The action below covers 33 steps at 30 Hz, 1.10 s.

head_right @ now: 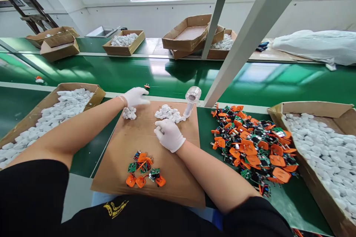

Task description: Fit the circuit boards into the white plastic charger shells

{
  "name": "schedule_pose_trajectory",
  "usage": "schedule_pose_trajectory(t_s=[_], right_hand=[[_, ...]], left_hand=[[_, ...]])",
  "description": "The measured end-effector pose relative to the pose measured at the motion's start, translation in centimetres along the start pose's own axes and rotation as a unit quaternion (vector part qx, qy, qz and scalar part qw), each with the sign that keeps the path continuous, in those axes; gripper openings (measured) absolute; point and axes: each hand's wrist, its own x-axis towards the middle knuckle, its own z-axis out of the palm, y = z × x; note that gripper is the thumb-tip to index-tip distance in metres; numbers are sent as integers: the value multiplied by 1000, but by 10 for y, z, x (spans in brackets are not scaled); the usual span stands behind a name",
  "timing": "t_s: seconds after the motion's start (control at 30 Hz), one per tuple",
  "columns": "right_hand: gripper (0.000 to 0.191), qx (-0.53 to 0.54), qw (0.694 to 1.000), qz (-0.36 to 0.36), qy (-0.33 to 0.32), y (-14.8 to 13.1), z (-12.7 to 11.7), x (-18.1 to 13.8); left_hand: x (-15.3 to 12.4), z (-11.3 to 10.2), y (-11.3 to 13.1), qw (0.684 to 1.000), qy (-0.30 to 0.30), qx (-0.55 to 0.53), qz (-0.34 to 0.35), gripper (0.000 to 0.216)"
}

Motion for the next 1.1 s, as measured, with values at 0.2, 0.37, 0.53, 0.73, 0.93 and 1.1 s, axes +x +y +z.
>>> schedule_pose_trajectory(t_s=[0.2,0.37,0.53,0.73,0.93,1.1], right_hand=[[6,20,1000,19,-15,-3,0,1],[7,36,996,73,-26,0,1,0],[6,48,993,101,-33,0,0,1],[12,178,967,183,-4,4,4,0],[24,363,875,316,50,6,3,8],[23,404,845,344,63,5,1,12]], left_hand=[[-71,10,1,953,-138,234,131,17],[-80,20,-1,962,-90,234,111,16],[-79,27,-10,977,-11,201,72,29],[-86,40,10,984,116,136,22,27],[-104,86,54,915,318,-102,226,16],[-102,96,51,901,313,-195,230,20]])
